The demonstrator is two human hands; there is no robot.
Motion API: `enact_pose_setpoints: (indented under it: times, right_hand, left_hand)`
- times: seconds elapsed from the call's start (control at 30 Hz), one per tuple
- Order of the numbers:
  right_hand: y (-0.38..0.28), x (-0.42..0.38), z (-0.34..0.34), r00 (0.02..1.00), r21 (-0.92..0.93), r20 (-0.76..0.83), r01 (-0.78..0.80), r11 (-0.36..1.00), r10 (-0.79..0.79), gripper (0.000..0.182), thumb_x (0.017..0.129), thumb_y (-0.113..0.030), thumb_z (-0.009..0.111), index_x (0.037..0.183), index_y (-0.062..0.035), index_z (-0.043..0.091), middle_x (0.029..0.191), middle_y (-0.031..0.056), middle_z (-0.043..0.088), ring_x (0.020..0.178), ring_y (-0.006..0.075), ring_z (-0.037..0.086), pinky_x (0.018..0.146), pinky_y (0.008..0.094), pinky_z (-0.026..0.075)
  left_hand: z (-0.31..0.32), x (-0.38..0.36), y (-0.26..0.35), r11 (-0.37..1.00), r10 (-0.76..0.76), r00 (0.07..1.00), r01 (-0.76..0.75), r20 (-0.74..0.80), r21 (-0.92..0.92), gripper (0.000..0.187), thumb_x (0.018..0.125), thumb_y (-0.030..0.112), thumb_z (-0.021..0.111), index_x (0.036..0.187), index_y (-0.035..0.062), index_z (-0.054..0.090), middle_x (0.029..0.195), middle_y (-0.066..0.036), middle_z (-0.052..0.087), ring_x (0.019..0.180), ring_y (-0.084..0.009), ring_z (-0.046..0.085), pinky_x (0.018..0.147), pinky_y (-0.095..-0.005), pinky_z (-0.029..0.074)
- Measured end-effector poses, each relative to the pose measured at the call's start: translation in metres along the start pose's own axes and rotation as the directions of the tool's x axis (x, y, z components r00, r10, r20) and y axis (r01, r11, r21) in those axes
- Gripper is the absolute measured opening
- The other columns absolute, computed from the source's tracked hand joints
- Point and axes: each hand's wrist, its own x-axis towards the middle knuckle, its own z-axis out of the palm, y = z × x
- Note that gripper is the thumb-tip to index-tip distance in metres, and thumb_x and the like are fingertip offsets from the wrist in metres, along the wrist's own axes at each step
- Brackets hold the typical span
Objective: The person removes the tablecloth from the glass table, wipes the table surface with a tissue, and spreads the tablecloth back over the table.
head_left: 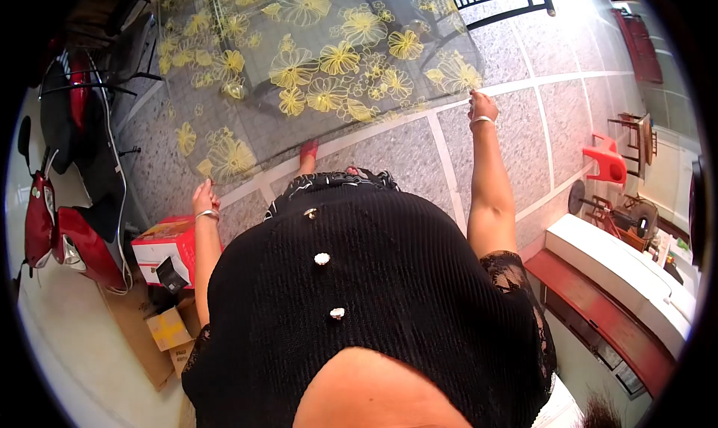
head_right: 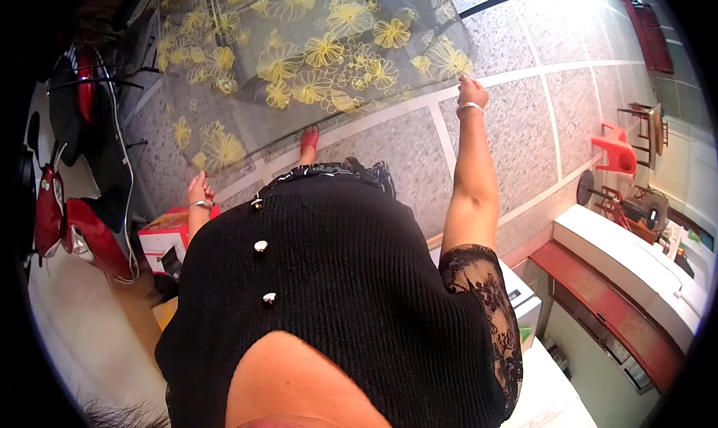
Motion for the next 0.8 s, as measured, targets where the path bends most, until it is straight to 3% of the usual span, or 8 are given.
enact_pose_setpoints:
  times: [0.13,0.23,0.27,0.37,0.6,0.7,0.77,0.8]
  right_hand:
    - [0.025,0.019,0.005,0.996,0.017,-0.089,-0.022,1.0,0.023,0.01,0.067,-0.006,0.066,0.072,-0.0001,0.06,0.062,0.0051,0.057,0.053,0.0135,0.052,0.049,0.0259,0.04]
    - [0.04,0.029,0.008,0.993,-0.016,-0.11,-0.04,0.999,0.038,0.008,0.068,-0.013,0.066,0.071,-0.0082,0.059,0.055,0.0021,0.05,0.039,0.0102,0.037,0.035,0.0252,0.026]
    - [0.042,0.031,0.008,0.992,0.002,-0.118,-0.037,0.999,0.037,0.008,0.069,-0.013,0.066,0.071,-0.008,0.059,0.055,0.0025,0.05,0.038,0.0103,0.037,0.034,0.0255,0.026]
    - [0.03,0.019,0.005,0.995,0.026,-0.086,-0.039,0.999,0.041,0.012,0.067,-0.006,0.065,0.075,0.0023,0.06,0.065,0.0062,0.058,0.055,0.0138,0.052,0.051,0.0265,0.041]
    - [0.033,0.034,0.013,0.987,0.009,-0.161,0.009,1.0,-0.008,0.012,0.067,-0.007,0.064,0.074,0.0023,0.062,0.063,0.0056,0.058,0.052,0.0132,0.051,0.049,0.0259,0.039]
    - [0.04,0.05,0.008,0.994,-0.061,-0.098,-0.051,0.997,0.045,0.012,0.067,-0.007,0.065,0.074,0.002,0.062,0.063,0.0063,0.058,0.053,0.0137,0.052,0.05,0.0259,0.04]
    - [0.059,0.077,0.005,0.986,-0.006,-0.162,-0.043,0.999,0.041,0.015,0.066,-0.008,0.067,0.075,0.003,0.062,0.067,0.007,0.059,0.055,0.0144,0.052,0.051,0.0272,0.041]
    - [0.053,0.067,0.002,0.996,0.026,-0.087,-0.007,1.0,0.01,0.017,0.067,-0.01,0.068,0.076,0.0035,0.063,0.069,0.0073,0.061,0.057,0.014,0.053,0.052,0.0276,0.041]
  left_hand:
    - [-0.002,0.0,0.003,1.0,0.017,1.0,-0.017,0.003,0.017,0.016,0.084,0.024,0.059,0.077,0.0109,0.051,0.047,0.005,0.03,0.037,-0.007,0.03,0.034,-0.0228,0.028]
    - [0.0,-0.002,0.007,1.0,0.013,1.0,-0.013,-0.006,0.019,0.016,0.084,0.022,0.058,0.078,0.0106,0.049,0.047,0.005,0.03,0.036,-0.0072,0.029,0.034,-0.0229,0.028]
    - [-0.001,-0.001,0.007,1.0,0.018,1.0,-0.018,-0.003,0.023,0.016,0.084,0.022,0.058,0.078,0.0106,0.048,0.047,0.005,0.029,0.036,-0.0072,0.029,0.034,-0.023,0.028]
    - [-0.004,0.001,0.005,0.999,0.019,1.0,-0.02,0.016,0.036,0.018,0.083,0.022,0.059,0.078,0.011,0.046,0.046,0.005,0.029,0.036,-0.0074,0.028,0.034,-0.0232,0.027]
    - [-0.008,0.01,-0.003,0.999,0.023,0.999,-0.024,0.037,0.036,0.018,0.082,0.021,0.061,0.08,0.0125,0.046,0.046,0.005,0.03,0.035,-0.0077,0.028,0.034,-0.0236,0.025]
    - [-0.004,0.007,-0.004,0.999,0.012,0.999,-0.014,0.042,0.046,0.017,0.082,0.021,0.061,0.082,0.0122,0.046,0.046,0.006,0.03,0.035,-0.0075,0.028,0.034,-0.0234,0.025]
    - [-0.003,0.003,-0.002,0.999,0.008,0.999,-0.01,0.032,0.051,0.017,0.082,0.021,0.06,0.084,0.0115,0.046,0.047,0.006,0.03,0.036,-0.0071,0.028,0.035,-0.0234,0.025]
    - [0.001,-0.002,0.0,0.998,0.008,1.0,-0.009,0.02,0.059,0.017,0.082,0.021,0.06,0.085,0.0109,0.046,0.047,0.006,0.03,0.036,-0.0068,0.028,0.035,-0.0235,0.025]
